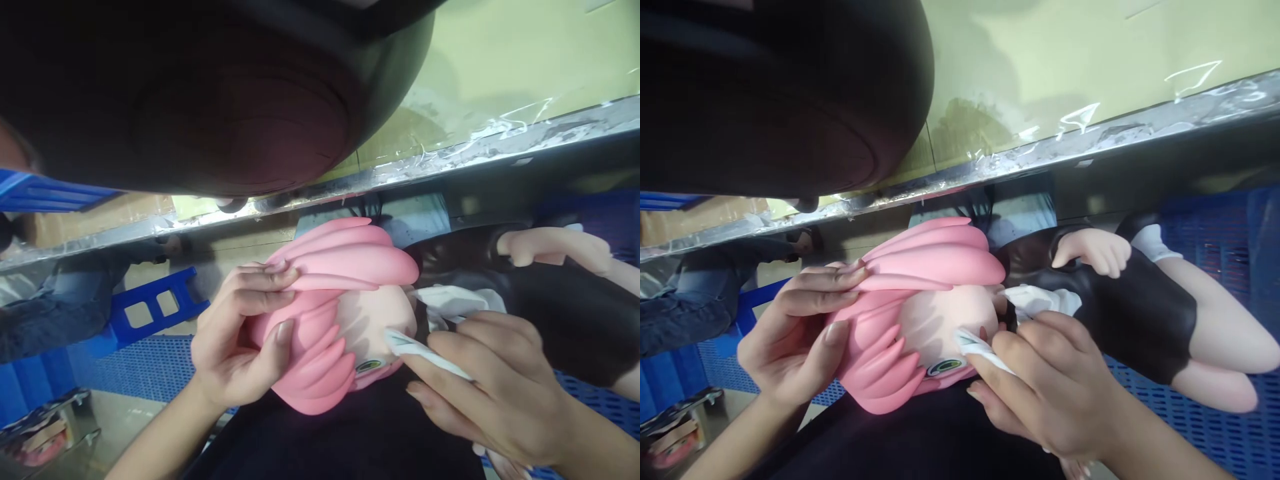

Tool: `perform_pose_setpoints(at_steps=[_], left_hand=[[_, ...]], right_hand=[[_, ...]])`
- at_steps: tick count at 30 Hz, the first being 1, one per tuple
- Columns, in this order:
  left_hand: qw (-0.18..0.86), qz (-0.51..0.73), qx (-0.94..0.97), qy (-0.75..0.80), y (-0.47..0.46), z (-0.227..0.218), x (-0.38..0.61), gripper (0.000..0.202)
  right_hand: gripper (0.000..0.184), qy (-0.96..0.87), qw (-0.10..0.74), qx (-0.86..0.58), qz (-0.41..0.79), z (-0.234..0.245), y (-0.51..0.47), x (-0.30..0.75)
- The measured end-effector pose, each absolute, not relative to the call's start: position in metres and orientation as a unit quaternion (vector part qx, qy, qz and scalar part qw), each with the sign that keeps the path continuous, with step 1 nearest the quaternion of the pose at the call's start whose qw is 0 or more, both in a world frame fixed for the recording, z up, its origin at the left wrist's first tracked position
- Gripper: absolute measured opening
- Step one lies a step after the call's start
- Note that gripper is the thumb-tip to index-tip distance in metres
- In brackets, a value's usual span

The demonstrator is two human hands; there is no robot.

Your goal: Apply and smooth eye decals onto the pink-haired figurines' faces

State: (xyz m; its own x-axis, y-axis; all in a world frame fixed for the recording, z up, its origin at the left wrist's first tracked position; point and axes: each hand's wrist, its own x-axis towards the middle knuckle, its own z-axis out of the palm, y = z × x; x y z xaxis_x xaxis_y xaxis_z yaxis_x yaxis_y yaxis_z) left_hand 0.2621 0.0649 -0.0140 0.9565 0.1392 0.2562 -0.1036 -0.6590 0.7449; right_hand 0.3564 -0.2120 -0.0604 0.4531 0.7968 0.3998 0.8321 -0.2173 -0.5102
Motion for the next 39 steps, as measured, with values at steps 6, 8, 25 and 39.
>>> perform_pose_setpoints(at_steps=[6, 8, 25, 39], left_hand=[[0.404, 0.146, 0.903, 0.020, 0.062, -0.012, 0.263, 0.028], [0.407, 0.142, 0.902, 0.014, 0.062, -0.012, 0.263, 0.026], [0.472, -0.059, 0.876, -0.079, 0.022, 0.059, 0.356, 0.022], [0.817, -0.182, 0.538, 0.100, -0.002, 0.041, 0.382, 0.038]], right_hand=[[0.012, -0.487, 0.312, -0.813, -0.068, -0.063, -0.211, 0.359], [0.016, -0.503, 0.343, -0.792, -0.040, -0.063, -0.213, 0.357], [0.029, 0.017, 0.805, -0.493, 0.328, -0.016, -0.185, 0.382], [0.030, -0.002, 0.768, -0.586, 0.259, 0.004, -0.189, 0.391]])
